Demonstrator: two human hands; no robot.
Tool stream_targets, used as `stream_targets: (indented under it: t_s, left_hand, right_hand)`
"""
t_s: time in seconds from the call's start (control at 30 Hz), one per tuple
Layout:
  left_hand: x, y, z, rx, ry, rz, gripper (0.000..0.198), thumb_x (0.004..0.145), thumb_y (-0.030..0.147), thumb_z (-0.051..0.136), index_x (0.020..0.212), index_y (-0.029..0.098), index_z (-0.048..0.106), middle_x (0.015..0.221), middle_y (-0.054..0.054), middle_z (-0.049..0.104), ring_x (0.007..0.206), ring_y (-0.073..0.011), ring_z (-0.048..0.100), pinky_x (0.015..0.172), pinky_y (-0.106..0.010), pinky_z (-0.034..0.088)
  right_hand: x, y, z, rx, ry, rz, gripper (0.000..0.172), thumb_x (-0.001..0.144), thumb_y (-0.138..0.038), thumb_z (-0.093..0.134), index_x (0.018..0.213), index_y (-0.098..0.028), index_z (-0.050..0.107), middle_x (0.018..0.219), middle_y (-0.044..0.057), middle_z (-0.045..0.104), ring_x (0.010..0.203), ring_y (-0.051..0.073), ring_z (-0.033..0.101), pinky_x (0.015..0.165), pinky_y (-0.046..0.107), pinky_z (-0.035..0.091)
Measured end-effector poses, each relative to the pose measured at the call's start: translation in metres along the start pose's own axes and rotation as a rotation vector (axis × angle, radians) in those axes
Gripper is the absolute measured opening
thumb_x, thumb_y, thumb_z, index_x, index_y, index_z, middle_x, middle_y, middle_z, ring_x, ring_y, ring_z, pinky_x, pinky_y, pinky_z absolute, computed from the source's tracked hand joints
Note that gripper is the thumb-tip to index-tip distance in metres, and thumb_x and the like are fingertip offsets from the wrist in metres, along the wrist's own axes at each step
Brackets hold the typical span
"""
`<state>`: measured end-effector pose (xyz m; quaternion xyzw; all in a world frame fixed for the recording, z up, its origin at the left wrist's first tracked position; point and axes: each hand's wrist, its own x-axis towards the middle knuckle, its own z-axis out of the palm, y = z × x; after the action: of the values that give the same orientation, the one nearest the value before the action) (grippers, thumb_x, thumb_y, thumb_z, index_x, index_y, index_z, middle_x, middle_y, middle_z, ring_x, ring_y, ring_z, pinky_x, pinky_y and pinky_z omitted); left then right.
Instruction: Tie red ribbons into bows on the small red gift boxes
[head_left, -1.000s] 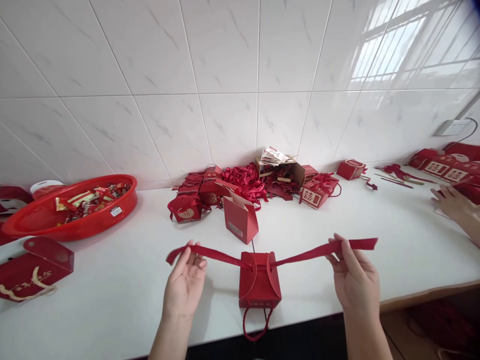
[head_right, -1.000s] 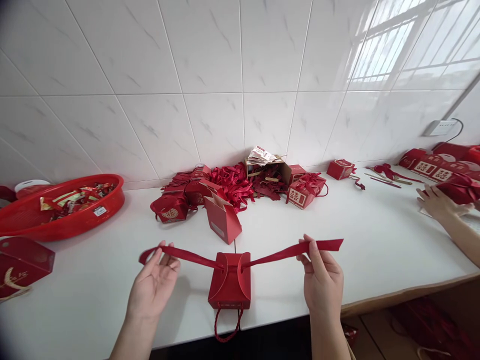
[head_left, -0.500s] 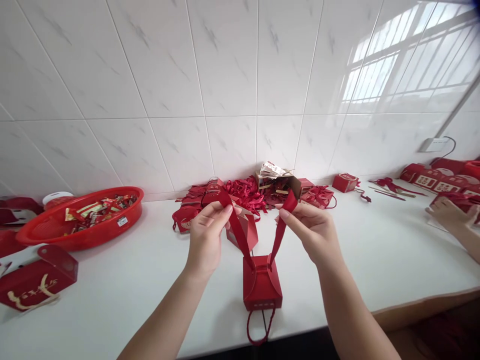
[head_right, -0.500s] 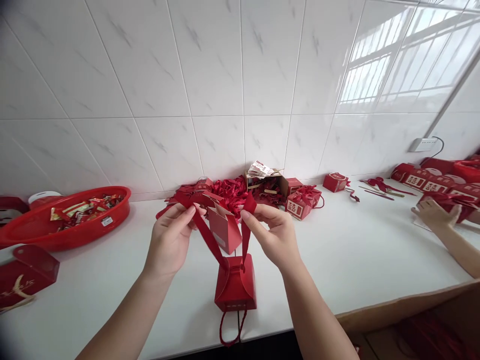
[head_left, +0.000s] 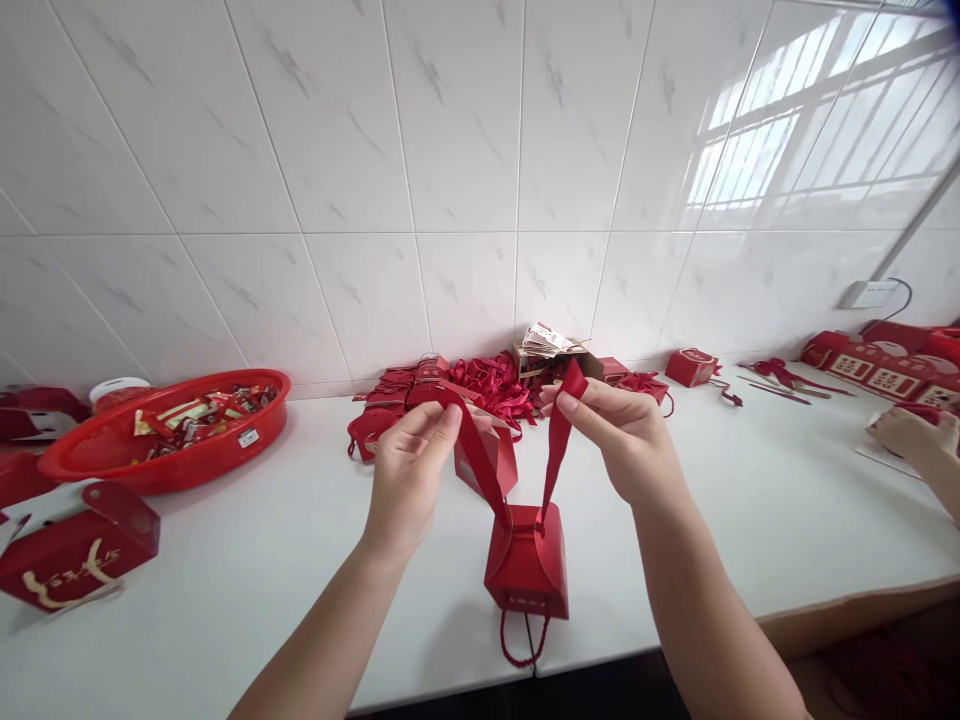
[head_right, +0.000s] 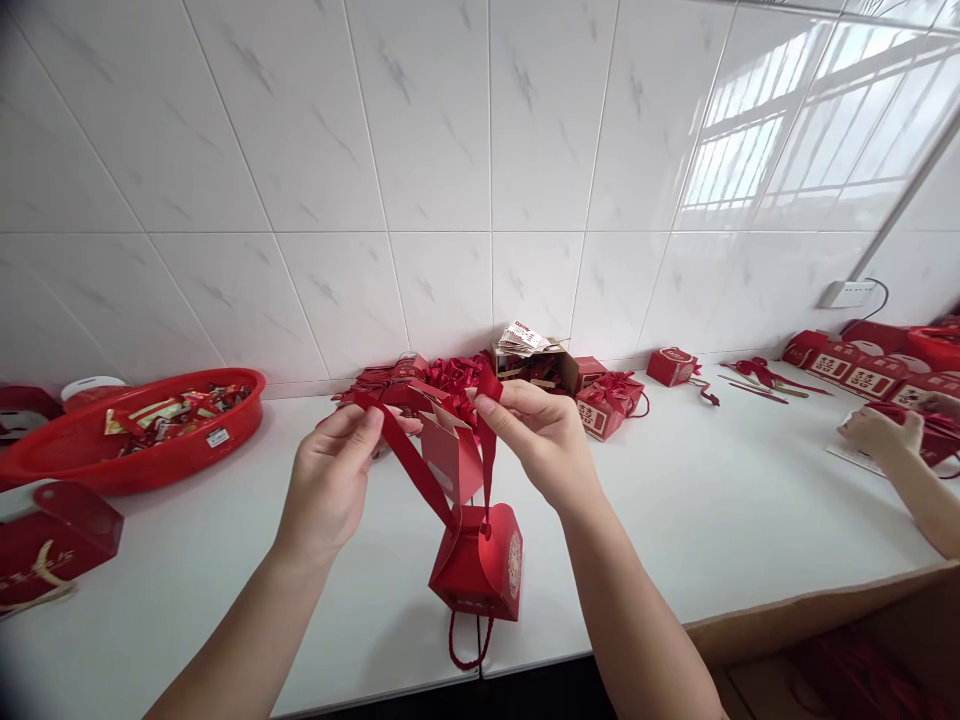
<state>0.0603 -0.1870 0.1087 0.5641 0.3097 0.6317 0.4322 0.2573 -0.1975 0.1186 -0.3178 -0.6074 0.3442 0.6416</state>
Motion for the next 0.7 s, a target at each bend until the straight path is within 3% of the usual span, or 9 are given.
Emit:
stream_targets:
  t_s: [0.13, 0.3, 0.5, 0.7]
  left_hand:
    - [0.002, 0.006, -0.003, -0.022, 0.019, 0.058, 0.021, 0.083, 0.041, 0.066, 0.085, 0.019, 0.065, 0.069, -0.001, 0.069, 0.077, -0.0185, 0.067, 0.079, -0.031, 0.050]
    - [-0.004, 0.004, 0.006, 0.066, -0.152, -0.004, 0.019, 0.086, 0.038, 0.062, 0.084, 0.019, 0.059, 0.054, 0.004, 0.061, 0.056, -0.0134, 0.061, 0.063, -0.026, 0.049]
    - [-0.014, 0.001, 0.014, 0.142, -0.157, -0.077, 0.029, 0.081, 0.033, 0.069, 0.077, 0.022, 0.042, 0.055, 0.004, 0.065, 0.050, -0.0119, 0.060, 0.050, -0.021, 0.046]
    - [-0.014, 0.006, 0.006, 0.193, -0.320, -0.140, 0.021, 0.082, 0.026, 0.064, 0.096, 0.022, 0.049, 0.061, 0.002, 0.064, 0.059, -0.0156, 0.064, 0.058, -0.026, 0.050]
  right_hand:
    - [-0.001, 0.003, 0.000, 0.156, -0.082, 0.115, 0.025, 0.084, -0.040, 0.064, 0.081, -0.019, 0.075, 0.071, 0.003, 0.069, 0.071, 0.017, 0.066, 0.072, 0.035, 0.055]
    - [-0.007, 0.012, 0.014, 0.124, -0.007, 0.184, 0.020, 0.078, -0.034, 0.071, 0.085, -0.016, 0.072, 0.063, 0.001, 0.067, 0.047, 0.009, 0.054, 0.048, 0.025, 0.047]
    - [-0.015, 0.011, 0.026, 0.049, -0.281, 0.120, 0.024, 0.084, -0.035, 0.061, 0.076, -0.015, 0.071, 0.062, 0.001, 0.061, 0.055, 0.010, 0.050, 0.050, 0.022, 0.043]
    - [-0.015, 0.027, 0.029, 0.211, -0.335, 0.212, 0.031, 0.088, -0.042, 0.058, 0.079, -0.015, 0.070, 0.061, 0.002, 0.063, 0.051, 0.009, 0.050, 0.048, 0.023, 0.041]
